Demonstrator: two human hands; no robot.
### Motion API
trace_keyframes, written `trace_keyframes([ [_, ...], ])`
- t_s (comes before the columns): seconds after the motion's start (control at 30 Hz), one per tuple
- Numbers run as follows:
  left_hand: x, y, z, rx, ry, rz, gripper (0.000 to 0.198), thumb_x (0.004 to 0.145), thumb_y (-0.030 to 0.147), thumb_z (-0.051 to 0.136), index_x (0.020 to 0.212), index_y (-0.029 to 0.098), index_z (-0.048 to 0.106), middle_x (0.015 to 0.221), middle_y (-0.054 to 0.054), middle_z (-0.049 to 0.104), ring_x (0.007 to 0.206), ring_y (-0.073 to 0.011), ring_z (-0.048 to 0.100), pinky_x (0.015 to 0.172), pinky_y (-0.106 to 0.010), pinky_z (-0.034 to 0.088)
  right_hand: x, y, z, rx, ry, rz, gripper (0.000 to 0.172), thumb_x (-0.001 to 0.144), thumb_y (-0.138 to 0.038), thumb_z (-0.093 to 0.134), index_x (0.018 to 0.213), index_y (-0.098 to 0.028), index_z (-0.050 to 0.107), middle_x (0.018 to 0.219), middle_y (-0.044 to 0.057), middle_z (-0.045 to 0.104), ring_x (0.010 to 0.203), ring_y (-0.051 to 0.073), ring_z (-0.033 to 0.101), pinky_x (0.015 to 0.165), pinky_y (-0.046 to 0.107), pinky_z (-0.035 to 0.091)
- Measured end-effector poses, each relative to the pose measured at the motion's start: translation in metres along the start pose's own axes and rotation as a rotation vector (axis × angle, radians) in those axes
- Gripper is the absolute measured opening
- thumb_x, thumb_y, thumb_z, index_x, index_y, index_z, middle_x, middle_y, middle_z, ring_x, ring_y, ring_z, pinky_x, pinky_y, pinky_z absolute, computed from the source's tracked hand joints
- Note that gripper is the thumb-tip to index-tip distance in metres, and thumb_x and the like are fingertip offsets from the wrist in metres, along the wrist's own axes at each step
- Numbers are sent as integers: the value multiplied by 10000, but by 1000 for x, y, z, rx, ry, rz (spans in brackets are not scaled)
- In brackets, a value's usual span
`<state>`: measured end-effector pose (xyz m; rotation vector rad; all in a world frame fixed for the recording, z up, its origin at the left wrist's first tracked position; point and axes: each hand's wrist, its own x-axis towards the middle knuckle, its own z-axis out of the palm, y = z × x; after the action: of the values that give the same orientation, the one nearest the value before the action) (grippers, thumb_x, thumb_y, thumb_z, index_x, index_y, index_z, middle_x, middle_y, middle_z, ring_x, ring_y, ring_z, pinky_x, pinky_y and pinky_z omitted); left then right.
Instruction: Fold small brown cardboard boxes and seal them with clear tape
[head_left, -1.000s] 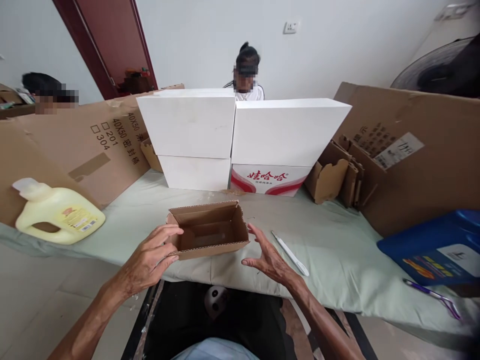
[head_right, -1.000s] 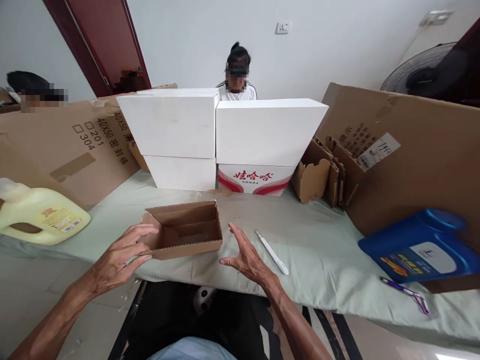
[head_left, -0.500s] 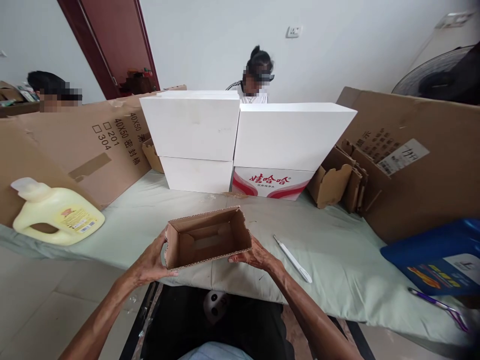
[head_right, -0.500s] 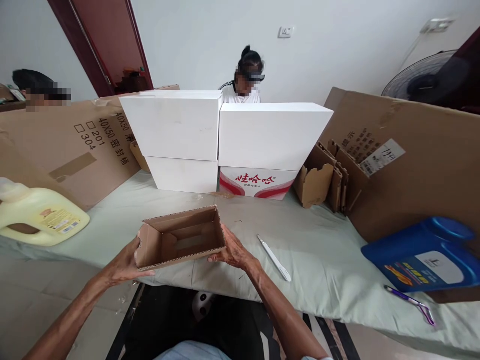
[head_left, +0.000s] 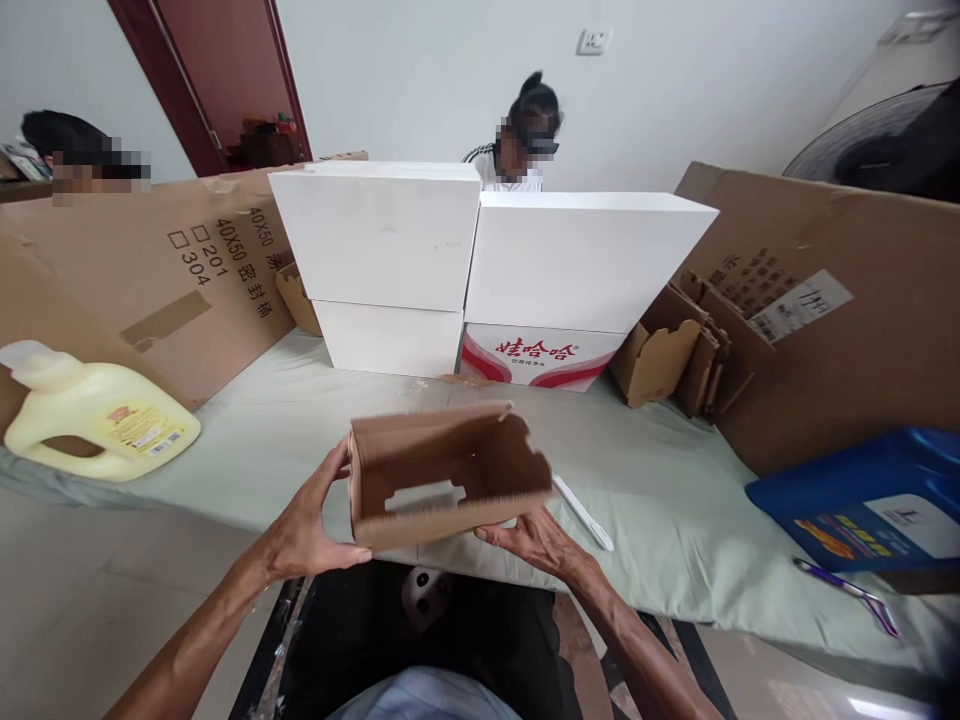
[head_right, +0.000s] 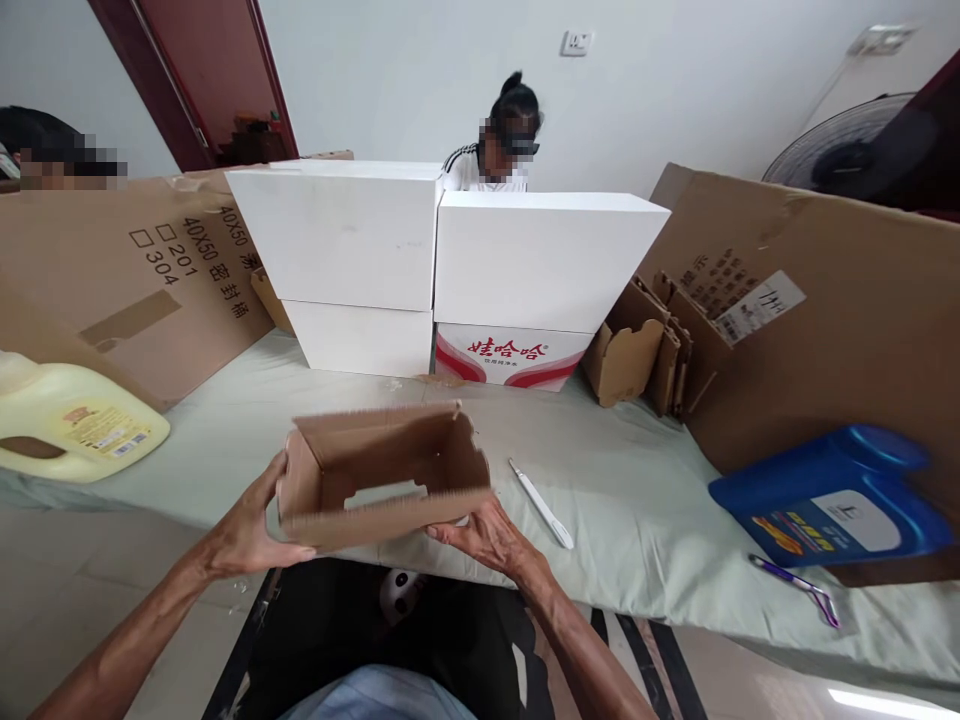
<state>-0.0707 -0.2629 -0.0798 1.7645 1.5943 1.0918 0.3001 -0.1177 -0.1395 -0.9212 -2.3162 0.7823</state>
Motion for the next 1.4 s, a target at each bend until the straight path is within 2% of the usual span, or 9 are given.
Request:
trace_keyframes([
  [0.2, 38, 25, -8, -519, 20, -469, 999, 874, 850, 630, 1663, 253, 495, 1355, -149, 794, 1173, -393, 777, 884, -472, 665, 9, -36, -43, 413, -161, 50, 1194, 853, -957, 640, 1796, -353, 226, 1774, 125, 427, 1645, 420, 380, 1270, 619, 437],
  [0.43, 52, 5, -6, -488, -204, -776, 1044, 719, 1071, 525, 1235, 195, 760, 844, -110, 793, 683, -282, 731, 475, -303, 499, 15, -53, -52, 171, -127, 35, 1203, 882, -812, 771, 1806, -358, 149, 1718, 152, 498, 1466, 398, 579, 1174, 542, 523],
  [0.6, 53, 4, 0, -220, 37, -595, 910, 744, 1033, 553, 958, 171, 753, 878, -125, 774, 822, -320, 748, 583, -350, 587, 16, -57, -49, 131, -61, 110, 997, 970, -788, 673, 1769, -318, 307, 1550, 148, 661, 1289, 349, 691, 1008, 446, 601],
  [0.8, 44, 22, 2, -225, 281, -306, 809, 878, 855, 613, 1401, 238, 641, 1400, -131, 730, 1277, -348, 688, 1012, -433, 613, 29, -73, -53, 119, -87, 151, 864, 1037, -754, 578, 1741, -307, 353, 1277, 82, 750, 938, 230, 703, 866, 381, 574],
  [0.9, 40, 33, -6, -179, 238, -263, 790, 864, 746, 738, 1467, 251, 614, 1417, -134, 726, 1156, -328, 738, 911, -401, 628, 37, -85, -57, 88, -142, 227, 856, 1031, -793, 549, 1715, -300, 397, 1175, 63, 761, 896, 234, 700, 865, 398, 570],
  [1.0, 43, 34, -11, -82, 219, -339, 658, 857, 748, 740, 1242, 213, 730, 979, -79, 786, 801, -253, 718, 669, -324, 558, 44, -94, -58, 29, -182, 280, 785, 1020, -827, 532, 1604, -303, 542, 1129, 66, 771, 919, 264, 723, 882, 433, 586],
  [1.1, 50, 27, -11, -109, 190, -338, 625, 885, 735, 707, 1189, 190, 739, 742, -15, 690, 629, -195, 622, 565, -285, 461, 55, -98, -54, -54, -22, 135, 753, 1020, -763, 612, 1622, -323, 501, 1328, 115, 730, 1150, 328, 715, 967, 485, 595],
  [1.2, 54, 20, -11, -118, 292, -261, 677, 837, 647, 794, 1335, 200, 693, 1035, -80, 788, 755, -215, 711, 638, -305, 543, 72, -102, -52, -123, 58, -162, 636, 1044, -563, 712, 1598, -328, 506, 1525, 136, 616, 1370, 350, 604, 1087, 518, 552],
  [1.4, 49, 16, -23, -21, 240, 40, 406, 956, 539, 776, 1229, 241, 808, 1378, -142, 771, 1317, -327, 717, 1125, -444, 589, 100, -104, -60, -165, -68, -344, 312, 1012, -365, 802, 1277, -261, 675, 1257, 98, 714, 1126, 303, 635, 956, 467, 549],
])
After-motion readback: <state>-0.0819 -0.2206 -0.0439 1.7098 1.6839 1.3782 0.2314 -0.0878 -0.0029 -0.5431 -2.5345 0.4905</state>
